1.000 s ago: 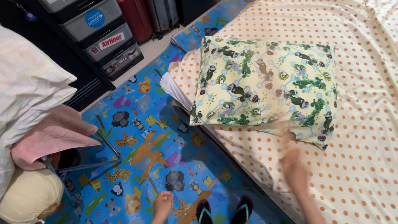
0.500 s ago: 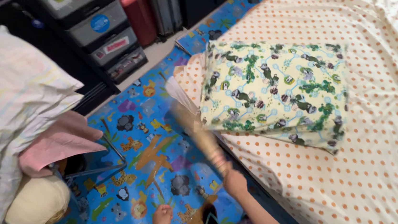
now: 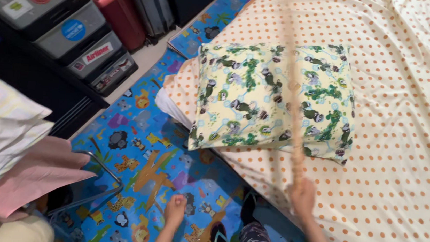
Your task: The person straightens a polka-dotted bedsheet and uses a small broom to tap and sweep several pillows and a folded blanket on the bed. They then move the pillows and blanket to a nearby chair and place remote controls on a side table.
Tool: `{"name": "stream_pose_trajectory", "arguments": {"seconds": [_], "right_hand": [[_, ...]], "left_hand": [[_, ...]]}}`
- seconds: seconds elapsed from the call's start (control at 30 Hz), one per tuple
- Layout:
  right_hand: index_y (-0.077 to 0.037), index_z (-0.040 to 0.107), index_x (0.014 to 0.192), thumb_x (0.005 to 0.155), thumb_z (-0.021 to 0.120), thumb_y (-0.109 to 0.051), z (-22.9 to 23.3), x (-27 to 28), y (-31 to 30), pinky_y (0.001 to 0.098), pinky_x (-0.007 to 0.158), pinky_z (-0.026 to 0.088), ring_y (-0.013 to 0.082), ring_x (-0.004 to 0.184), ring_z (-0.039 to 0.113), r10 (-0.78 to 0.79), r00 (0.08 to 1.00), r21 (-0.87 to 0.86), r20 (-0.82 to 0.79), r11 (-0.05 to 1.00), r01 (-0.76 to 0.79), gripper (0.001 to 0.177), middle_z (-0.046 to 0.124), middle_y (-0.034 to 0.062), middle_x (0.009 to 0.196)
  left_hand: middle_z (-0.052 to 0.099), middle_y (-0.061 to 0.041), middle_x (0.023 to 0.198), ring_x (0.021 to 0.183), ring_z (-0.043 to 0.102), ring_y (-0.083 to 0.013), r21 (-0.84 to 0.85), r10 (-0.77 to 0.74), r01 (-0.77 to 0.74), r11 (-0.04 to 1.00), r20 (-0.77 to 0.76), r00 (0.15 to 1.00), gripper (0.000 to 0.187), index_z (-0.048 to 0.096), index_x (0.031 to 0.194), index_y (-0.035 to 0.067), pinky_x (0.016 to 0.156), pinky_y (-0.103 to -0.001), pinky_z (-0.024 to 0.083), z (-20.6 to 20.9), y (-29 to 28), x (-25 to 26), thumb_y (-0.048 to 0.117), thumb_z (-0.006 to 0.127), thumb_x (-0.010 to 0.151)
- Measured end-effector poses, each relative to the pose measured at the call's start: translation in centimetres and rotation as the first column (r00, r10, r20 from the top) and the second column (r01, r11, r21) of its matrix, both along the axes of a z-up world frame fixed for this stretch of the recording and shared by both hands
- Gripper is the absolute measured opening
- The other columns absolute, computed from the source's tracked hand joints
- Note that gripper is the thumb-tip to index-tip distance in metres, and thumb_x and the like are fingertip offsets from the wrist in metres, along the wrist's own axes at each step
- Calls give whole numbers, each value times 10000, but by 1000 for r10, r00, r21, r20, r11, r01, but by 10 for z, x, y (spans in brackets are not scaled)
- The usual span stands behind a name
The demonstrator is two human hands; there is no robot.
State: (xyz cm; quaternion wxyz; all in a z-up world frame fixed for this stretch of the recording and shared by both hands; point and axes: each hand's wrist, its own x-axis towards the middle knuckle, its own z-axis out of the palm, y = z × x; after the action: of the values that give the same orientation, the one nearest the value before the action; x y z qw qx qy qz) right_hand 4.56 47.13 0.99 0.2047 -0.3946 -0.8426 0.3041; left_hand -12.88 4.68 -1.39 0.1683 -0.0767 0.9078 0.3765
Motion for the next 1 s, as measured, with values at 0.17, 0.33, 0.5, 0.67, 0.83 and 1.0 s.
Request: {"name": "stream_pose_trajectory", "arguments": {"seconds": [0.17,0.33,0.5,0.67,0.83,1.0], "right_hand": [[-13,600,1037,801,783,-177,-8,-24,144,527,835,489,399,931,596,-240,970,108,-31,964,242,340,623,205,1002],[-42,567,1123,817,748,-189,-8,-45,239,455,772,528,309,852,643,-395,918,-217,-26,899,381,385,648,162,1010],[-59,542,1200,783,740,-154,-16,-62,285,414,725,547,248,808,646,-450,891,-379,58,816,437,472,668,118,995],[-65,521,1224,803,756,-131,-29,-59,288,462,653,542,297,731,642,-391,881,-524,267,708,473,486,662,146,949],[-77,522,1211,807,751,-93,-40,-56,277,465,553,498,307,686,603,-376,890,-591,257,668,453,465,663,138,948],[-28,556,1132,773,780,-71,-45,-65,279,397,498,557,221,694,655,-399,907,-628,135,674,389,425,674,144,948]], "left_hand": [[754,-117,966,915,729,-286,129,-21,31,991,-77,997,319,690,1054,78,832,-408,564,-13,72,-70,310,757,846],[593,-200,1318,1232,554,-362,-130,-53,34,991,-146,988,697,556,1322,52,1041,-444,452,-21,138,-130,367,849,774],[280,-240,1604,1463,273,-385,-236,50,-54,970,-23,998,1222,237,1572,57,1157,-462,287,-25,172,-165,386,944,631],[448,-233,1524,1422,423,-371,-217,31,-20,976,45,999,1292,197,1577,34,1183,-441,332,-25,177,-176,379,955,590],[571,-225,1402,1257,584,-369,-15,182,-182,983,173,968,900,273,1560,60,1042,-446,455,-25,177,-170,335,745,845],[713,-202,1112,960,706,-339,19,322,-333,943,203,925,427,572,1295,15,843,-463,531,-28,177,-166,297,610,977]]}}
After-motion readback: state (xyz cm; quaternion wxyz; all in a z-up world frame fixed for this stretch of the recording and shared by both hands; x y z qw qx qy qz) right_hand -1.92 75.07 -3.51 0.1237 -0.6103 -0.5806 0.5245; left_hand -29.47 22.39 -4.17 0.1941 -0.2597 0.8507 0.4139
